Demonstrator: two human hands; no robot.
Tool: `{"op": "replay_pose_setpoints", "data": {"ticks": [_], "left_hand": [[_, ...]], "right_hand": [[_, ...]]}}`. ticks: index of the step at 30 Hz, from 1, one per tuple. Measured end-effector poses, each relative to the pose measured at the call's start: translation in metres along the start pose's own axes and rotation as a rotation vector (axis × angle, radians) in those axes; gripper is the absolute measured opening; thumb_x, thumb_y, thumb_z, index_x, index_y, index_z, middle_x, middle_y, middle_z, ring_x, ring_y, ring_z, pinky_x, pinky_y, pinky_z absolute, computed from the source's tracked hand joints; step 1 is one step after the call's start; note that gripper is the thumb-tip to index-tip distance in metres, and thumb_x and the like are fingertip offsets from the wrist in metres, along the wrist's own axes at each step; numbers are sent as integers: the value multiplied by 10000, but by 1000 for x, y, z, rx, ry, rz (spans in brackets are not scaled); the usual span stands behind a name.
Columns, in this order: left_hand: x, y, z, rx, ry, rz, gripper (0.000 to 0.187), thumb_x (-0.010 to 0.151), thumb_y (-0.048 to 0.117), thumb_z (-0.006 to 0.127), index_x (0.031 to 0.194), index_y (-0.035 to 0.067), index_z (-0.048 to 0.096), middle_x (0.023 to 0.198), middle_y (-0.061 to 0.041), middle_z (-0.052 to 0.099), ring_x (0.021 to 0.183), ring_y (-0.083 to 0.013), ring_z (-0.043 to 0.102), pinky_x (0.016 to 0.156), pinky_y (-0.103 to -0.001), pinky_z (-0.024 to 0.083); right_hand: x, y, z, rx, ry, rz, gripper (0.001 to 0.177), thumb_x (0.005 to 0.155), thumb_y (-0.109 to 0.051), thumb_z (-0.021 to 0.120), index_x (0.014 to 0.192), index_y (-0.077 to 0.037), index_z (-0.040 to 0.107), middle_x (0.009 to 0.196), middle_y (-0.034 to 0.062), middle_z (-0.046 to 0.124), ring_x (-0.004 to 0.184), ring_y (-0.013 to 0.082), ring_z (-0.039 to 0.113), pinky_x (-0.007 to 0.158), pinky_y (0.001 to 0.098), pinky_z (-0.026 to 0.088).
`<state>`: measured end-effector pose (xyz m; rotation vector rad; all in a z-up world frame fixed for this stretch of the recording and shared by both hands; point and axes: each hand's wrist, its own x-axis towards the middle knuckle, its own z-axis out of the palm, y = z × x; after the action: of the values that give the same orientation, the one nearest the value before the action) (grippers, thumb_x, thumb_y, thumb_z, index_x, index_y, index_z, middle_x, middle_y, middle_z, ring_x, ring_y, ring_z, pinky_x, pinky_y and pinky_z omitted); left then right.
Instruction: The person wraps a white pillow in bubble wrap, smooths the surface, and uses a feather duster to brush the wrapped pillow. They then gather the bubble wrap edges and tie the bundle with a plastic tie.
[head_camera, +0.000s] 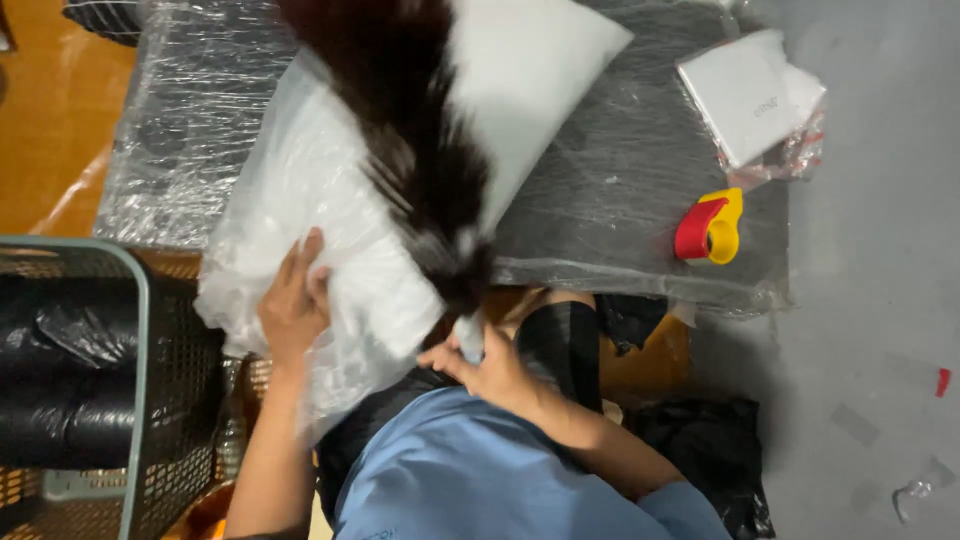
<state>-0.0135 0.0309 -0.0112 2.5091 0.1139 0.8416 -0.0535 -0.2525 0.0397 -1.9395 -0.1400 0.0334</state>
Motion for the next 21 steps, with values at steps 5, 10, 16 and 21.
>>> {"op": "replay_pose_setpoints", "data": {"ticks": [5,10,16,21], "left_hand": [[12,-17,-2,2,40,41,492,1110,477,385,1423,264,699,1295,10,728,1037,-201,731,818,-299,567],[33,-21,-8,-129,2,-20,478,1144,438,386,1424,193,685,1321,-36,711,1106,-229,700,913,-329,538],[50,-36,-21,-278,-26,-125,466,1189,385,387,1425,98,668,1355,-97,688,1198,-268,659,1041,-369,499],[46,-53,-12,-322,-7,-162,514,1197,427,366,1391,72,683,1324,-112,704,1211,-293,658,1057,-401,507]], "right_hand": [[-7,14,-36,-84,-428,-256,385,969,-406,659,1146,-74,583,791,202,726,676,395,732,527,408,551],[7,39,-54,-346,-269,-455,333,964,-335,658,1214,-115,647,947,161,763,781,355,750,615,440,597],[67,82,-112,-463,60,-236,272,942,-212,657,1179,-79,675,1015,200,734,933,400,715,776,485,587],[149,171,-182,-241,458,310,292,1086,-353,475,1021,-112,627,605,51,575,448,181,544,376,305,454]]}}
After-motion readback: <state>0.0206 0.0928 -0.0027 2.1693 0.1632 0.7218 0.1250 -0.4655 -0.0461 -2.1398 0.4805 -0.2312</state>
